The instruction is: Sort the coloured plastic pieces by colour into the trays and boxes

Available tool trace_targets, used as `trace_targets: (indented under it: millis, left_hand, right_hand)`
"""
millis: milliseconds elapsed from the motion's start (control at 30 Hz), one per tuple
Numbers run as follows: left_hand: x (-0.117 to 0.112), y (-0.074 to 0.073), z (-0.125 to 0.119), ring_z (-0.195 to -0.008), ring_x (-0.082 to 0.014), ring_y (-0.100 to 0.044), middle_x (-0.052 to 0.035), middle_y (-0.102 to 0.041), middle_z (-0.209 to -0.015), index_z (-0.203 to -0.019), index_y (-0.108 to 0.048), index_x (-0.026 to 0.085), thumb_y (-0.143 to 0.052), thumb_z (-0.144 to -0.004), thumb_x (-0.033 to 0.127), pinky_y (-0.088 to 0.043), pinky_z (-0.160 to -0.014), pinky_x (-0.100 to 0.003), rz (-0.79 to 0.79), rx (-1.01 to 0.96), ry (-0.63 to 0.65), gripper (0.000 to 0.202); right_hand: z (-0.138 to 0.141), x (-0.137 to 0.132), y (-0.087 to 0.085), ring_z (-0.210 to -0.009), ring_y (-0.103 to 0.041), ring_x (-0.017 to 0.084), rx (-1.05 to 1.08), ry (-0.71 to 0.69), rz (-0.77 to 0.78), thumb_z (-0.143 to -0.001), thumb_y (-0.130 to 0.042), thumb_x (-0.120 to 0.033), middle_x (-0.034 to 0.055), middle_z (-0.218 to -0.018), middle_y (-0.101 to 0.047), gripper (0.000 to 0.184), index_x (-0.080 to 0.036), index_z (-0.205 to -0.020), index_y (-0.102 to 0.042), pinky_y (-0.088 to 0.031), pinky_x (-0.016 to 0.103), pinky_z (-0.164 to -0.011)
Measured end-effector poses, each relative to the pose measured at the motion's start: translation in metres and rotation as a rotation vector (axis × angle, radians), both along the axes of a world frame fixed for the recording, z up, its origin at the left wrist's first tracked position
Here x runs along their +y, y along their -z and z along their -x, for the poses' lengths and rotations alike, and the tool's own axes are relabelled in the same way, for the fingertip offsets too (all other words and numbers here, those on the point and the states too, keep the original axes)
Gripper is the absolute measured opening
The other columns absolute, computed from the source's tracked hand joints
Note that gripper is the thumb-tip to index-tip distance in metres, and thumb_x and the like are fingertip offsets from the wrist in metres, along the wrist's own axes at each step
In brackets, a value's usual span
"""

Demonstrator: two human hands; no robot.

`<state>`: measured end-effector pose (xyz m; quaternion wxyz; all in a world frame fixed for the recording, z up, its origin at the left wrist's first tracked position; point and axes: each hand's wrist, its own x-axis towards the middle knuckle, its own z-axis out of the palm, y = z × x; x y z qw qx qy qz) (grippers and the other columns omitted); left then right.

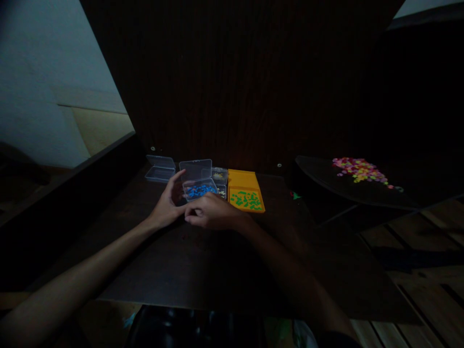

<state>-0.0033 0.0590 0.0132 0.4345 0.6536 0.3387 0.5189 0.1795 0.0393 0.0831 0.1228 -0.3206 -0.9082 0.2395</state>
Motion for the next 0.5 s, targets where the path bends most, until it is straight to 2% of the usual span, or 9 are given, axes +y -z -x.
trace_targets:
  millis: [100,200,500]
  left_hand:
    - [-0.002,0.001,-0.001,-0.120,-0.0316,-0.060,-0.0176,-0.057,-0.131,-0.148,-0.028,0.024,-0.085,-0.068,0.034,-0.050,-0.102,-0.053,0.020,0.003,0.002,0.098]
    - [-0.005,0.001,-0.003,-0.123,-0.0317,-0.058,-0.0164,-0.057,-0.131,-0.148,-0.027,0.025,-0.084,-0.068,0.031,-0.048,-0.104,-0.054,0.025,0.010,0.023,0.099]
    - [-0.015,0.000,-0.009,-0.126,-0.0313,-0.056,-0.0151,-0.055,-0.136,-0.148,-0.030,0.026,-0.081,-0.073,0.029,-0.050,-0.103,-0.051,-0.019,0.078,0.090,0.091]
  right_hand:
    - [-0.015,0.007,-0.016,-0.053,-0.042,0.007,0.104,0.206,-0.066,-0.085,-0.065,-0.021,-0.0054,-0.058,-0.050,0.014,-0.015,-0.092,-0.076,-0.030,0.022,-0.057]
    - [-0.023,0.014,-0.020,-0.056,-0.044,0.008,0.060,0.338,-0.136,-0.083,-0.064,-0.018,-0.0041,-0.060,-0.053,0.015,-0.015,-0.091,-0.076,-0.030,0.022,-0.059]
    - [-0.020,0.017,-0.010,-0.061,-0.049,0.012,-0.197,0.364,-0.171,-0.086,-0.062,-0.023,0.0019,-0.071,-0.065,0.019,-0.019,-0.097,-0.077,-0.029,0.024,-0.059]
